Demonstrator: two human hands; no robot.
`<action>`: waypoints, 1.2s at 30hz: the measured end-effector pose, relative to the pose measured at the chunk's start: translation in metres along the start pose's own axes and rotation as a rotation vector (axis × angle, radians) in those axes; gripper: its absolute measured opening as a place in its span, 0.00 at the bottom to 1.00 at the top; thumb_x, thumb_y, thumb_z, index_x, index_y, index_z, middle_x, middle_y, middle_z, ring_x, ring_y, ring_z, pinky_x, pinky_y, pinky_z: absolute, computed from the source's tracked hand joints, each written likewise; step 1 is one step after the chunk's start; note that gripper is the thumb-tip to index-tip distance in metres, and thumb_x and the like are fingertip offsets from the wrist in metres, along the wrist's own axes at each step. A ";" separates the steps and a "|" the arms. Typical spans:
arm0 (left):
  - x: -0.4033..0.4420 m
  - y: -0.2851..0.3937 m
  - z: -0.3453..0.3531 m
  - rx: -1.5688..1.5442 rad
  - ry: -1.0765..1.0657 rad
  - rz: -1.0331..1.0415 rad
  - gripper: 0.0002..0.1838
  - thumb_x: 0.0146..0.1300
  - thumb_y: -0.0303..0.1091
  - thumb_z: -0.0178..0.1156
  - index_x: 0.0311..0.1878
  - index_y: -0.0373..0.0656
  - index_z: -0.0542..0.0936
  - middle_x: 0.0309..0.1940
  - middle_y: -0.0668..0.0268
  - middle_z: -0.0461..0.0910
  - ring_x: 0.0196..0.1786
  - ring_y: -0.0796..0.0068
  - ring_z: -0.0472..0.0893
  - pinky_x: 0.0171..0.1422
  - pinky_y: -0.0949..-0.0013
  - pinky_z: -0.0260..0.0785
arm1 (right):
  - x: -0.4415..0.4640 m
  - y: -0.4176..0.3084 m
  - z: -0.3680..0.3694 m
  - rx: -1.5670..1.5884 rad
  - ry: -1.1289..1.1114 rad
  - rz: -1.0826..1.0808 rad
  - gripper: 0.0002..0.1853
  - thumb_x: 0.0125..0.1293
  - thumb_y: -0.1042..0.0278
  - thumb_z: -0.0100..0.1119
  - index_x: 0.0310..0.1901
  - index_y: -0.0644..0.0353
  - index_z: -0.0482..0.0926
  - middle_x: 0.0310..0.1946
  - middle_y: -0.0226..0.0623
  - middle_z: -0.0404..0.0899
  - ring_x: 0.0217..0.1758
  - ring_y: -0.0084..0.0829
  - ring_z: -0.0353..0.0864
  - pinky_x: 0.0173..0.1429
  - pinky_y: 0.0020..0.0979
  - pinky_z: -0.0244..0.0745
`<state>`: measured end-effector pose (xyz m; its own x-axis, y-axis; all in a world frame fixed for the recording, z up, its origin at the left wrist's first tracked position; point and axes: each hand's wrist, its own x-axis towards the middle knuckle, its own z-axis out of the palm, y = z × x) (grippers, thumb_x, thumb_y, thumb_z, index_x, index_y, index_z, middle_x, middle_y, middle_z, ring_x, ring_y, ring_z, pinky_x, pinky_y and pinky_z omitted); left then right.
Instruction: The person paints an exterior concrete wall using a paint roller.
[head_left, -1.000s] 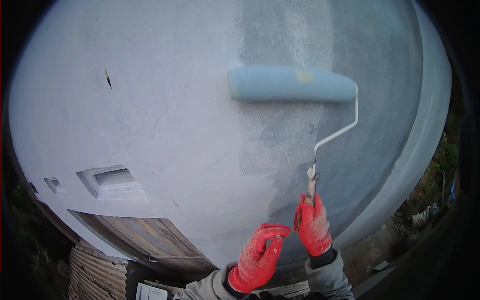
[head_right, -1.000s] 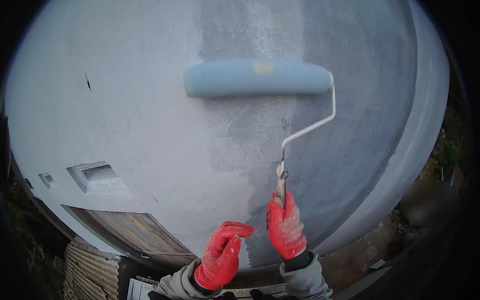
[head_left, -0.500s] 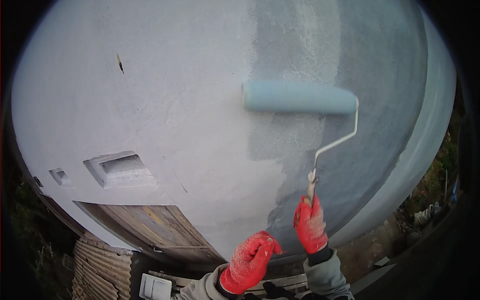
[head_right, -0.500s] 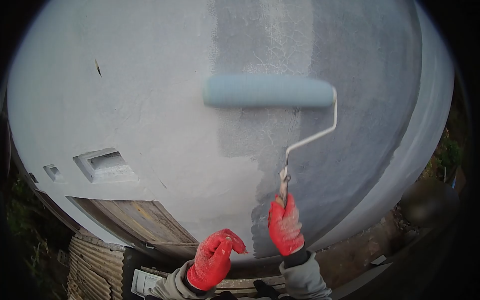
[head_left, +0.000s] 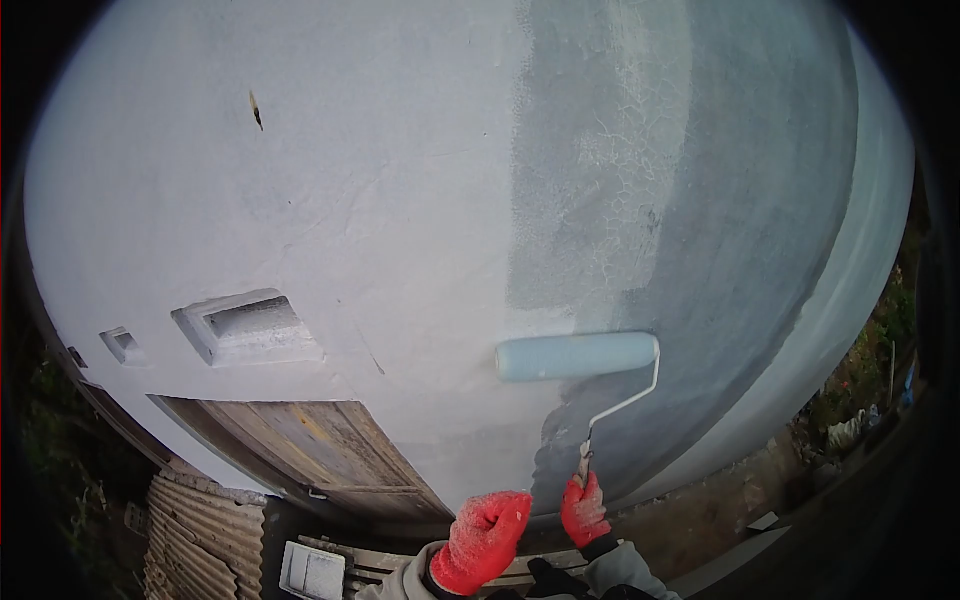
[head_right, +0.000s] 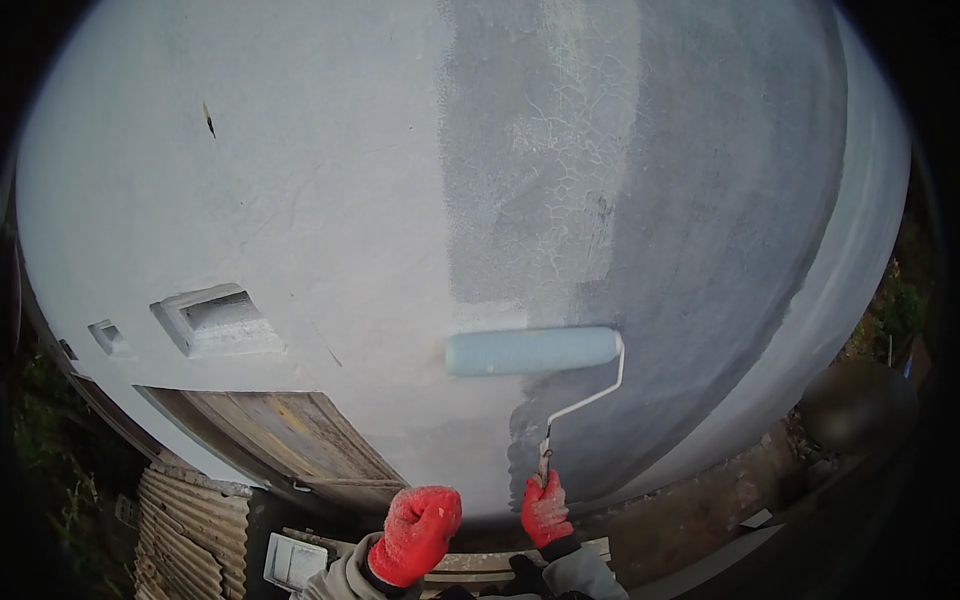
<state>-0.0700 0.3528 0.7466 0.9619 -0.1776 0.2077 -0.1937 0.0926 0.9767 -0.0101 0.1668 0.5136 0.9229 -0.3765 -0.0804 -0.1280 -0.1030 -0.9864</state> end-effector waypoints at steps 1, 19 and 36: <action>0.002 -0.001 0.000 -0.004 -0.018 -0.015 0.18 0.69 0.33 0.52 0.22 0.38 0.69 0.16 0.72 0.62 0.23 0.84 0.61 0.26 0.71 0.55 | 0.014 -0.009 0.001 -0.002 0.055 -0.110 0.16 0.66 0.64 0.55 0.49 0.67 0.72 0.26 0.38 0.76 0.25 0.33 0.77 0.30 0.34 0.71; -0.010 -0.018 0.002 -0.062 0.058 -0.164 0.19 0.70 0.37 0.54 0.22 0.39 0.68 0.18 0.76 0.60 0.26 0.85 0.58 0.28 0.71 0.54 | -0.003 0.051 0.009 -0.104 0.052 -0.030 0.20 0.65 0.62 0.56 0.51 0.69 0.71 0.32 0.55 0.77 0.38 0.55 0.78 0.41 0.46 0.72; -0.020 -0.025 0.013 -0.035 -0.022 -0.245 0.19 0.70 0.34 0.50 0.20 0.42 0.67 0.18 0.77 0.63 0.24 0.85 0.60 0.28 0.74 0.53 | -0.016 0.033 0.008 -0.369 0.210 -0.183 0.23 0.65 0.57 0.56 0.53 0.69 0.72 0.35 0.57 0.77 0.40 0.58 0.77 0.44 0.48 0.72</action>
<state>-0.0872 0.3419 0.7186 0.9749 -0.2203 -0.0339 0.0521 0.0775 0.9956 -0.0261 0.1765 0.4811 0.8536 -0.4962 0.1586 -0.1258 -0.4918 -0.8616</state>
